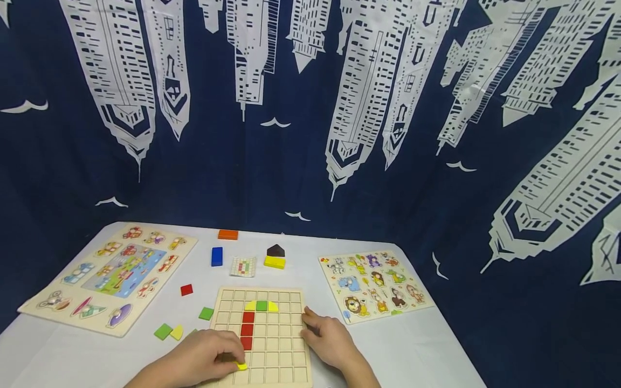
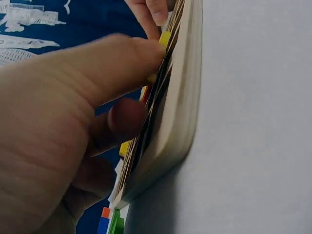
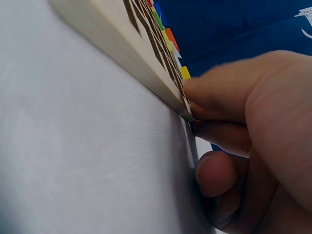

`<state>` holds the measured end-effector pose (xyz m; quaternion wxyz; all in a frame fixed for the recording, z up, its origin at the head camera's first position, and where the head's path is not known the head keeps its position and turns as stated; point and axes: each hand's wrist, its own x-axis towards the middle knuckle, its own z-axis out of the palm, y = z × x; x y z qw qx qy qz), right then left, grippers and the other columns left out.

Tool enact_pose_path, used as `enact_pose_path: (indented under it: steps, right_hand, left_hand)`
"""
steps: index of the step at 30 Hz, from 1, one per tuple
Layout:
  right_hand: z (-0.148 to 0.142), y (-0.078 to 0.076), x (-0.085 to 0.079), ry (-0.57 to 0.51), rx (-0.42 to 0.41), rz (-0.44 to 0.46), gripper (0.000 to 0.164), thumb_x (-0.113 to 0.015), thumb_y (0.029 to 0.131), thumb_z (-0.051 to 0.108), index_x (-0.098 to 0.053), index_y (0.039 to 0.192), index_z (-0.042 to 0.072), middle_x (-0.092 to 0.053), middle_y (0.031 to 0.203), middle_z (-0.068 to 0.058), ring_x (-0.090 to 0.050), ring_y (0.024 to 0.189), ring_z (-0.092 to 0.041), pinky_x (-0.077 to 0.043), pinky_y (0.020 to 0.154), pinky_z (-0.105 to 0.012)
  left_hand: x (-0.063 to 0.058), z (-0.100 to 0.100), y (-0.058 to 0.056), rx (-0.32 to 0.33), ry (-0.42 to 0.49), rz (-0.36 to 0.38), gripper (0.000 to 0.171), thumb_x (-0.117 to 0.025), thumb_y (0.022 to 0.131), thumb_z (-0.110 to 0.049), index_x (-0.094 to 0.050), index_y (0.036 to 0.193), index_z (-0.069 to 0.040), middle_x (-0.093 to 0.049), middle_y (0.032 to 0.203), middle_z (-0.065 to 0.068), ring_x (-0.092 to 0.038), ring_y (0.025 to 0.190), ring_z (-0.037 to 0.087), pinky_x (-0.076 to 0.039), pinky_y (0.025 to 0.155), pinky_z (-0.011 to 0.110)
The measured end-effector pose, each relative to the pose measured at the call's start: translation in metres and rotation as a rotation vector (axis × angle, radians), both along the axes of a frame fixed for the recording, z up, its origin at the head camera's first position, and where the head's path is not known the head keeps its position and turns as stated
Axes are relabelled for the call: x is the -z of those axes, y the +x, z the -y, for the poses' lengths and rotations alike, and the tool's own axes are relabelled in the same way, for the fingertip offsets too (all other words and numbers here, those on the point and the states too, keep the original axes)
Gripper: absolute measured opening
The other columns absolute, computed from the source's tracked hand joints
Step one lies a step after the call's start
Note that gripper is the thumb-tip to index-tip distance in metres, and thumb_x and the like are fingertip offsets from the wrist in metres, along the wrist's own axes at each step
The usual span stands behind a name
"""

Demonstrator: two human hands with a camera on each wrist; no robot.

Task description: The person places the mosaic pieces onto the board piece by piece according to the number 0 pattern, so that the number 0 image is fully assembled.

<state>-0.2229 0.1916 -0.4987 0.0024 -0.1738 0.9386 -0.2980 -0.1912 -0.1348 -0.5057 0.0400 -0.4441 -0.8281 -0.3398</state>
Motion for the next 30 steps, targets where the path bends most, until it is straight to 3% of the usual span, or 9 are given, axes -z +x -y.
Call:
enact_pose_path:
  steps: [7, 12, 18, 20, 22, 25, 28, 30]
  right_hand:
    - [-0.001, 0.000, -0.002, 0.020, -0.019, -0.011, 0.039, -0.070, 0.096, 0.018, -0.069, 0.133, 0.006, -0.060, 0.146, -0.006, -0.060, 0.131, -0.032, -0.047, 0.107, -0.053]
    - [-0.002, 0.000, -0.001, 0.027, -0.023, -0.002, 0.039, -0.069, 0.096, 0.018, -0.068, 0.134, 0.008, -0.058, 0.147, -0.004, -0.060, 0.132, -0.031, -0.047, 0.107, -0.052]
    - [-0.001, 0.002, 0.000, 0.032, -0.024, -0.001, 0.040, -0.068, 0.097, 0.016, -0.066, 0.137, 0.009, -0.056, 0.149, -0.003, -0.058, 0.134, -0.031, -0.046, 0.108, -0.053]
    - [0.000, 0.002, 0.000, 0.032, -0.020, 0.001, 0.040, -0.067, 0.098, 0.017, -0.066, 0.137, 0.009, -0.056, 0.150, -0.003, -0.058, 0.134, -0.031, -0.046, 0.108, -0.053]
    - [0.000, 0.002, 0.000, 0.036, -0.016, -0.002, 0.040, -0.067, 0.098, 0.017, -0.066, 0.137, 0.009, -0.056, 0.150, -0.003, -0.058, 0.134, -0.031, -0.046, 0.108, -0.053]
    - [0.001, 0.002, -0.001, 0.039, -0.003, 0.002, 0.040, -0.068, 0.097, 0.017, -0.066, 0.136, 0.009, -0.056, 0.150, -0.003, -0.058, 0.134, -0.030, -0.046, 0.108, -0.053]
    - [0.001, 0.002, -0.001, 0.037, -0.001, 0.005, 0.040, -0.068, 0.097, 0.017, -0.067, 0.136, 0.008, -0.057, 0.149, -0.003, -0.058, 0.134, -0.030, -0.046, 0.108, -0.054]
    - [0.001, 0.002, -0.002, 0.040, -0.004, 0.004, 0.040, -0.068, 0.097, 0.017, -0.066, 0.136, 0.008, -0.057, 0.149, -0.003, -0.058, 0.134, -0.030, -0.046, 0.108, -0.053]
  left_hand:
    - [0.012, -0.006, -0.006, -0.063, 0.055, -0.161, 0.011, -0.080, 0.091, -0.025, -0.078, 0.093, -0.036, -0.064, 0.102, -0.025, -0.060, 0.085, -0.010, -0.046, 0.070, 0.009]
    - [0.013, -0.009, -0.002, -0.120, 0.048, -0.171, 0.013, -0.083, 0.087, -0.026, -0.078, 0.090, -0.037, -0.059, 0.098, -0.026, -0.055, 0.079, -0.013, -0.040, 0.063, 0.007]
    - [0.010, -0.006, 0.000, -0.158, 0.015, -0.147, 0.013, -0.083, 0.087, -0.028, -0.077, 0.090, -0.039, -0.059, 0.097, -0.027, -0.055, 0.080, -0.012, -0.044, 0.064, 0.014]
    - [0.008, -0.004, -0.002, -0.210, 0.049, -0.137, 0.014, -0.084, 0.087, -0.030, -0.076, 0.088, -0.041, -0.059, 0.094, -0.028, -0.054, 0.077, -0.012, -0.045, 0.062, 0.015]
    - [0.005, 0.002, -0.007, -0.327, 0.110, -0.120, 0.014, -0.085, 0.086, -0.031, -0.075, 0.086, -0.041, -0.061, 0.092, -0.027, -0.052, 0.071, -0.010, -0.044, 0.059, 0.016]
    - [0.000, 0.019, -0.021, -0.624, 0.213, -0.071, 0.011, -0.085, 0.085, -0.031, -0.077, 0.091, -0.034, -0.069, 0.093, -0.019, -0.052, 0.064, 0.000, -0.042, 0.055, 0.020]
    - [-0.001, 0.046, -0.036, -0.906, 0.236, -0.015, 0.021, -0.083, 0.087, -0.026, -0.077, 0.107, -0.022, -0.076, 0.103, -0.001, -0.067, 0.080, 0.018, -0.044, 0.062, 0.027]
    - [0.002, 0.062, -0.042, -1.012, 0.196, 0.034, 0.032, -0.081, 0.088, -0.022, -0.074, 0.119, -0.014, -0.076, 0.113, 0.011, -0.070, 0.097, 0.033, -0.046, 0.065, 0.033]
